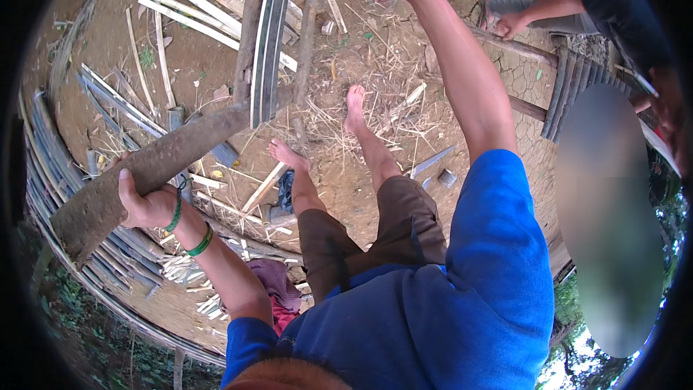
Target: The person assembles a wooden structure using planks and a machete. They position a plank on a frame, use the machete to split a piece of wood, and then fit the split piece into the structure. Another person assists by holding the structure steady.
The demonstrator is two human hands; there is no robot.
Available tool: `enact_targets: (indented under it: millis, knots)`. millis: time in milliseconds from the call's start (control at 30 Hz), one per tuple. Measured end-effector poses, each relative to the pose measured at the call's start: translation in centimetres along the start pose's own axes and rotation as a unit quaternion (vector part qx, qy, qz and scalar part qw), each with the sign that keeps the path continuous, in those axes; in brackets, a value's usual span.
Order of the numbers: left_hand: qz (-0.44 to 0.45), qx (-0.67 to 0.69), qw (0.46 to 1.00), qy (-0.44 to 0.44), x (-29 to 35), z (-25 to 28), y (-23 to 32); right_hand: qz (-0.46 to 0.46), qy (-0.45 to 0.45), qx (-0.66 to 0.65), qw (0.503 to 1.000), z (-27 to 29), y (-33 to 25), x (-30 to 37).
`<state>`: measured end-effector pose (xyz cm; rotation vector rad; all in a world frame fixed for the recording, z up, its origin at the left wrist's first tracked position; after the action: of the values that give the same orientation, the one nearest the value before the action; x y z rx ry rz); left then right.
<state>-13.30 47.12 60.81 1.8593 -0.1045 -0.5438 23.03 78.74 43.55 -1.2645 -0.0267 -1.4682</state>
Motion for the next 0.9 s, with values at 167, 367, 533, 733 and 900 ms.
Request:
enact_targets:
  millis: [167,367,533,733,900]
  knots:
    - [-0.014,0.013,1.000,0.005,0.4,-0.8,0.4,-0.029,0.007,-0.033,0.999,0.3,1.6,3.0]
    - [0.012,0.029,0.999,0.011,0.1,1.1,-0.5,-0.088,0.016,-0.033,0.995,-3.6,5.5,6.1]
    - [-0.016,-0.007,1.000,0.014,0.7,0.0,0.7,-0.137,-0.005,-0.217,0.966,-10.5,10.5,10.9]
    - [-0.030,-0.050,0.998,0.025,0.9,-0.8,1.4,-0.223,0.005,-0.183,0.957,-17.2,21.2,14.3]
    - [-0.045,-0.063,0.996,0.045,-0.5,0.5,0.3,-0.307,0.024,0.029,0.951,-21.0,35.8,16.0]
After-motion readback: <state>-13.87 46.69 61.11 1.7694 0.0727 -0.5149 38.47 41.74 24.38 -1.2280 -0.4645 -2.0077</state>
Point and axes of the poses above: each hand's wrist, its own x-axis away from the middle knuckle, its own z-axis out of the back of the hand, y = z × x, the point moved 5 cm from there along -x, towards the middle knuckle, and after that the axes turned 6 degrees about x, right-handed, at the moved point
